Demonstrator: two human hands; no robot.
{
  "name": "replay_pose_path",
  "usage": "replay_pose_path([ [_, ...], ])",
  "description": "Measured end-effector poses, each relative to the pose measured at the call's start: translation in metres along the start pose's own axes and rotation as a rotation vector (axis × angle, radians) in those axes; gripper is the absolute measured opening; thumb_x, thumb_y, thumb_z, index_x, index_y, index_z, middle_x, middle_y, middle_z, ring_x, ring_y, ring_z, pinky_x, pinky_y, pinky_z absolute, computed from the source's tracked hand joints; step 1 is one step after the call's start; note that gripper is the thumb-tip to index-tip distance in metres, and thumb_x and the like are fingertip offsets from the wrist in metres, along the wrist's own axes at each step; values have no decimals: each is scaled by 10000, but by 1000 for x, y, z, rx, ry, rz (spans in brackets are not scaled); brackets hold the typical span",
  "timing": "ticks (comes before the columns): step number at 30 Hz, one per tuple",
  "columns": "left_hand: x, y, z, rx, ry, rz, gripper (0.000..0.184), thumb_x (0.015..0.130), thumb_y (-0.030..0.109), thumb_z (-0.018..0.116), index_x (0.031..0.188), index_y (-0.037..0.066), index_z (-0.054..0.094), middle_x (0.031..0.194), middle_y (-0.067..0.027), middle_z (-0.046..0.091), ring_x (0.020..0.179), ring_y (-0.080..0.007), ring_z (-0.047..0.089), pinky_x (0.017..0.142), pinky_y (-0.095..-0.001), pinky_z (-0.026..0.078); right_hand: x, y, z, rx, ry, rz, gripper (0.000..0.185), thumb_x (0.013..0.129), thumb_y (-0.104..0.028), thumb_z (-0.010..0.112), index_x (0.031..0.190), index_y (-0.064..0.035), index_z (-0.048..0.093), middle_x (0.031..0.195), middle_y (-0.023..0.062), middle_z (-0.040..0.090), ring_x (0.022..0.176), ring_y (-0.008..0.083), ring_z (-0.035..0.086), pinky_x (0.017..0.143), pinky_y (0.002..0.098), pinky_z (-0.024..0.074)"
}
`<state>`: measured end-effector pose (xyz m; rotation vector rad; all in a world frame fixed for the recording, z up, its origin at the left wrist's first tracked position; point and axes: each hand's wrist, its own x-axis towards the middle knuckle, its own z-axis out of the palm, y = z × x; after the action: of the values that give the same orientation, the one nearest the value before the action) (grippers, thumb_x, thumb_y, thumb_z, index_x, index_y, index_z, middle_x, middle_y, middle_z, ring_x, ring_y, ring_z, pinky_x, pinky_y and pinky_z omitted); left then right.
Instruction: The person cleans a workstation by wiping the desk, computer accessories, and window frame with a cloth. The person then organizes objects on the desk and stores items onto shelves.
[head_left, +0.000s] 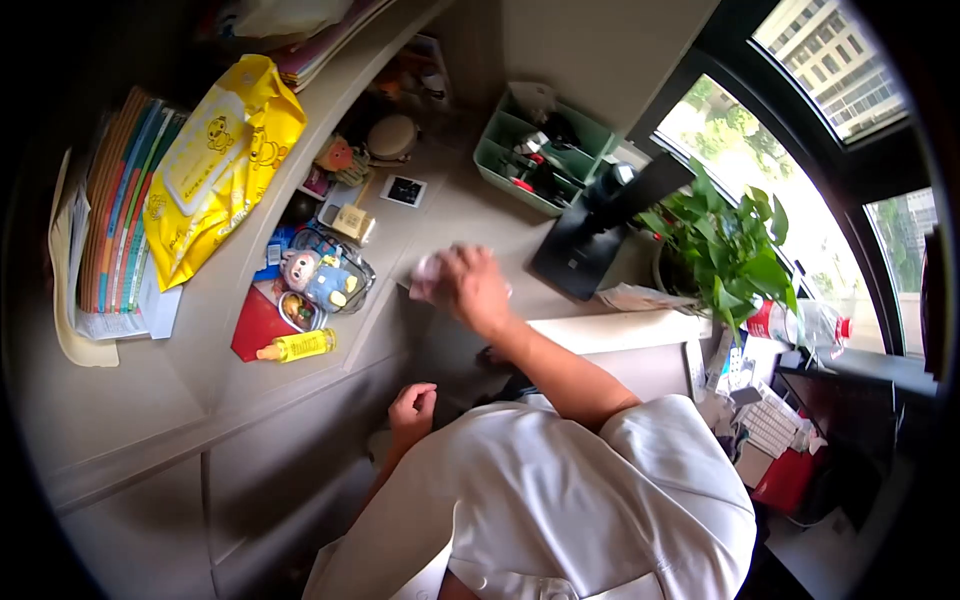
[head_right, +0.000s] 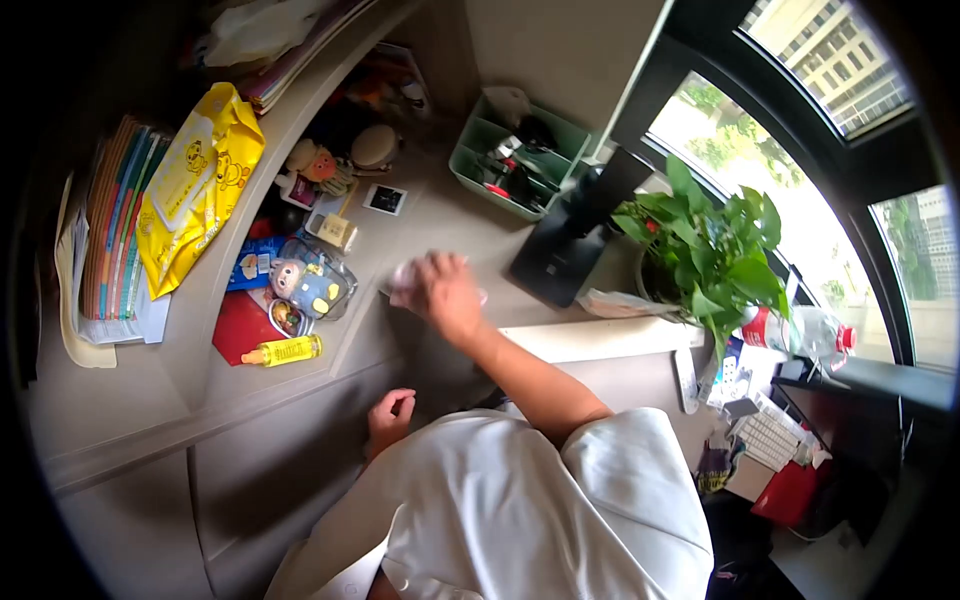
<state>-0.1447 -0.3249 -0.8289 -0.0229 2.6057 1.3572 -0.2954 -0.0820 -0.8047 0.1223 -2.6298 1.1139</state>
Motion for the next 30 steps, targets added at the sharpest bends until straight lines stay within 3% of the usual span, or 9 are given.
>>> replay_pose_path([
  [4,-4,11,0,19,-66,12,141,941,126,705,1036,29,742,868,-123,738,734,-184,690,710,-324,555,9,46,22,-388,236,209,494,821,-32,640,1312,-92,632,1296,159,616,1204,362,551,1033,496,432],
  [7,-6,22,-7,-21,-129,54,194,973,171,695,1111,42,736,932,-92,758,804,-144,691,759,-299,546,-13,28,51,-367,99,102,456,816,-77,678,1272,-85,663,1252,149,647,1182,358,575,1026,490,447],
  [10,-21,24,-14,38,-125,107,154,961,140,694,1063,29,728,915,-135,750,780,-239,716,731,-349,557,-45,6,48,-168,-57,-22,461,751,-152,780,1196,-67,693,1153,143,676,1078,347,619,956,496,483],
  [12,-39,4,-19,28,-151,80,153,951,150,702,1059,47,738,934,-121,749,789,-229,709,731,-349,559,-27,2,19,-137,180,-28,460,723,-186,805,1154,-75,690,1125,152,672,1051,360,621,846,499,494],
  [16,-75,-25,-37,-26,-95,-41,184,947,179,718,1068,43,739,942,-140,753,811,-231,716,733,-343,559,38,53,-3,-505,474,114,281,881,-263,658,1064,-51,679,1205,178,626,1126,392,591,896,531,471],
  [18,-93,-47,-41,-60,-62,-229,185,951,193,721,1067,50,742,936,-138,760,815,-226,725,737,-346,562,43,75,19,-684,330,270,268,907,-298,639,1021,-58,677,1110,141,622,1066,362,587,858,529,464],
  [21,-116,-71,-46,-53,43,-203,189,962,210,714,1079,66,749,915,-124,763,813,-211,731,736,-347,560,36,69,41,-736,261,260,257,895,-281,652,1027,-61,668,1079,116,613,1042,337,580,852,492,470],
  [28,-137,-77,-40,-49,104,-256,181,973,218,697,1076,82,759,885,-102,754,803,-186,721,725,-340,551,-56,-19,107,-272,17,-202,227,850,-227,660,1012,-72,699,1075,117,608,1022,315,586,877,493,479],
  [30,-128,-58,-44,-58,83,-205,177,977,218,694,1064,78,760,900,-106,753,795,-180,714,721,-342,549,-103,-49,111,-290,-291,-338,205,867,-228,655,1011,-90,701,1080,94,613,1005,309,591,870,504,483],
])
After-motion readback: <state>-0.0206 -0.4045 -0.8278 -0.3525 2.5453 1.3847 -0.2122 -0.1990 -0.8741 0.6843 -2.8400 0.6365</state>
